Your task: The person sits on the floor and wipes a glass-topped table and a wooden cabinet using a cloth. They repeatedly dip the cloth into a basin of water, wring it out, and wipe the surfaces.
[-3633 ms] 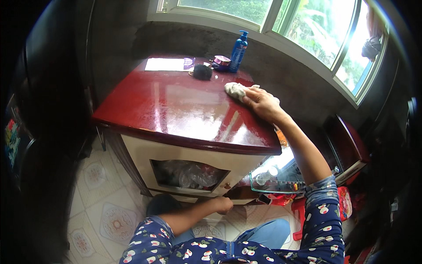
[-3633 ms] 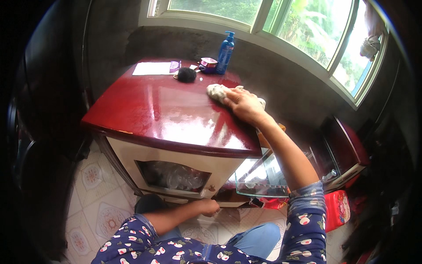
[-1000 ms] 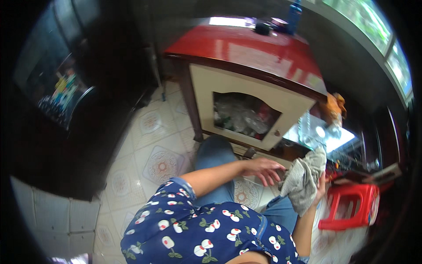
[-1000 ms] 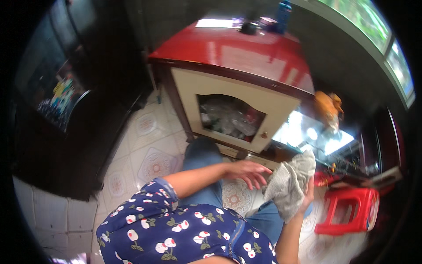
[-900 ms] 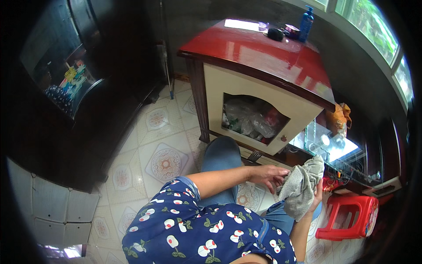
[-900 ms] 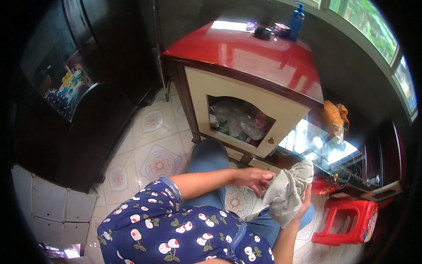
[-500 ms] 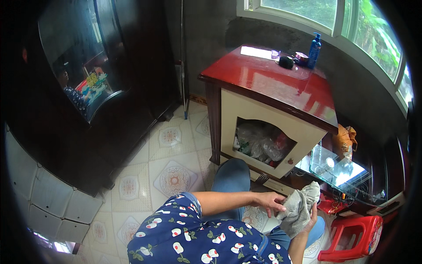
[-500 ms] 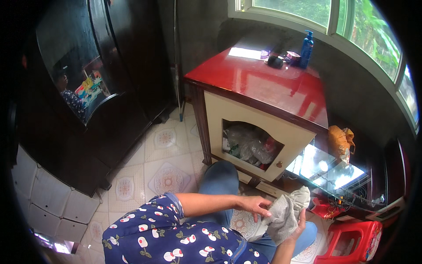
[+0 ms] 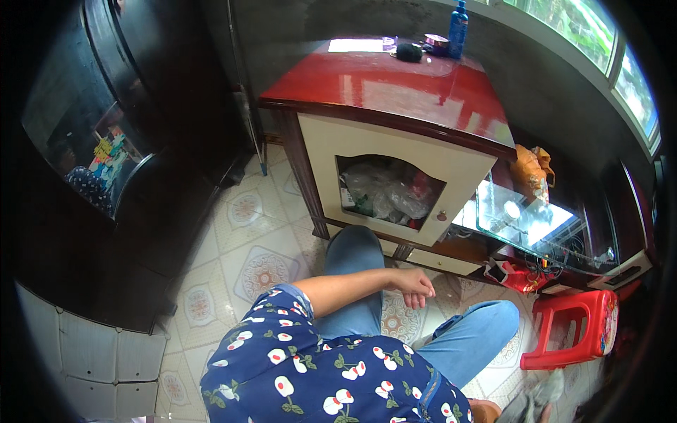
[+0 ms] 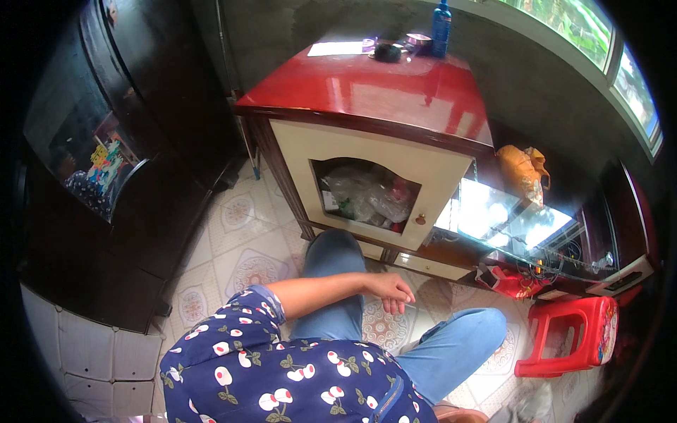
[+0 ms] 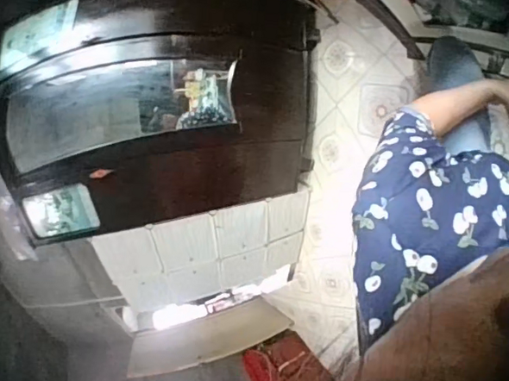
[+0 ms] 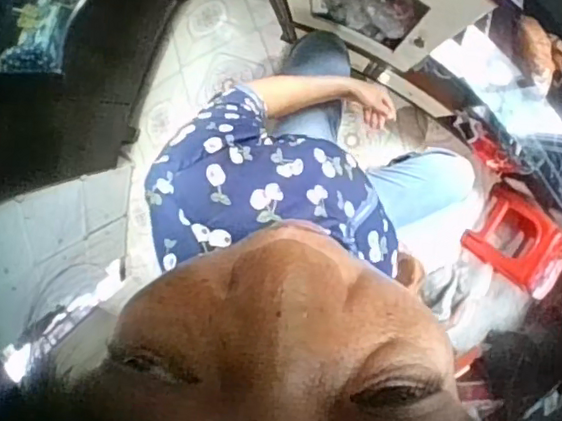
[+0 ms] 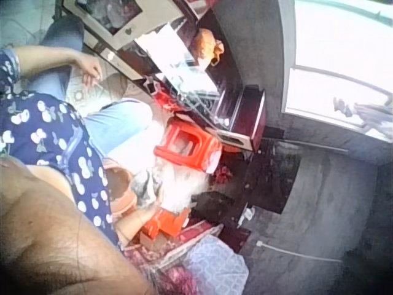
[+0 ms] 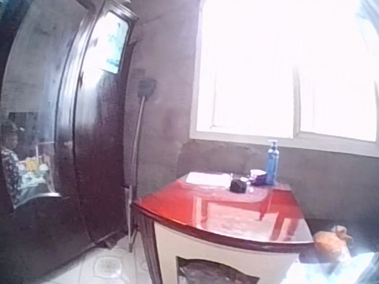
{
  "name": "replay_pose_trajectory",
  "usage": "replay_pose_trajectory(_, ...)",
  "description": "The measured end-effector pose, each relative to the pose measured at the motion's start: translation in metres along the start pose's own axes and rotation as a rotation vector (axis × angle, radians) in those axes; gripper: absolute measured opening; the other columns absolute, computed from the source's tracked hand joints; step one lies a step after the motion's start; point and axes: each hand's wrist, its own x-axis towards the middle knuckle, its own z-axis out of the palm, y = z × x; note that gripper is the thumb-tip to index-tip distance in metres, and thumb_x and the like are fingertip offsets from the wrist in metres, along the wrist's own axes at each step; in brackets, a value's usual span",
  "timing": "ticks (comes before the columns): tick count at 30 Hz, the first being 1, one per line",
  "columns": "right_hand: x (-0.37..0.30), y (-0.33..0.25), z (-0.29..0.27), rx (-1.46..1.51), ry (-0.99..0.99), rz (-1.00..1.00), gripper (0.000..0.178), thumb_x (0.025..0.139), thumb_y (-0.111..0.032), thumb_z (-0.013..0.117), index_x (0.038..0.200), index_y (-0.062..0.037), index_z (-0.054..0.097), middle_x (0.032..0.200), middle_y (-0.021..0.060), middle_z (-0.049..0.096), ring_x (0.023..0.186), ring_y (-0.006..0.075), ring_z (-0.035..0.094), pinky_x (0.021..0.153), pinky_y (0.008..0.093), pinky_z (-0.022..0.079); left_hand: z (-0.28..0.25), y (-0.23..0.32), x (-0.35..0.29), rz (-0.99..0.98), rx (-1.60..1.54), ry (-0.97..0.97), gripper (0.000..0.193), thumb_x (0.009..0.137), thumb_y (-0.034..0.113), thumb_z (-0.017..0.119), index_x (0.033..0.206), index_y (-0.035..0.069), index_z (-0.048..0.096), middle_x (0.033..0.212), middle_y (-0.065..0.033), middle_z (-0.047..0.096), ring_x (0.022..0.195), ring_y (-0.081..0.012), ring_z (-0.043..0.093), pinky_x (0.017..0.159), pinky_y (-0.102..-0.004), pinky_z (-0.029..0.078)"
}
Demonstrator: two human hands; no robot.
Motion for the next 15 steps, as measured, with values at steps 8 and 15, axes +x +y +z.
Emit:
replay_pose_trajectory(8, -0.026, 0.076, -0.065, -0.293, -0.004, 0.193, 0.047, 0.088, -0.033, 0.057, 0.124, -0.0049, 0.054, 0.110, 0.0103, 0.063, 0.097, 0.0238, 0.061, 0.086, 0.0376, 0.049, 0.006, 0.003, 0.034, 0.004, 0.013, -0.024, 0.035, 0.091, 0.017, 0.052, 0.118, -0.004, 0.057, 0.088, -0.0156, 0.069, 0.073, -0.0207, 0.068, 0.062, -0.0308, 0.057)
replay_pose_trajectory(15, -0.081, 0.126, -0.214, -0.467, 0.061, 0.268, 0.046, 0.086, -0.029, 0.061, 0.124, -0.0044, 0.054, 0.110, 0.0096, 0.063, 0.098, 0.0227, 0.061, 0.087, 0.0365, 0.049, 0.029, 0.039, 0.046, -0.117, 0.166, -0.017, 0.031, 0.094, 0.022, 0.055, 0.119, 0.004, 0.061, 0.096, -0.0099, 0.070, 0.078, -0.0141, 0.066, 0.069, -0.0264, 0.054)
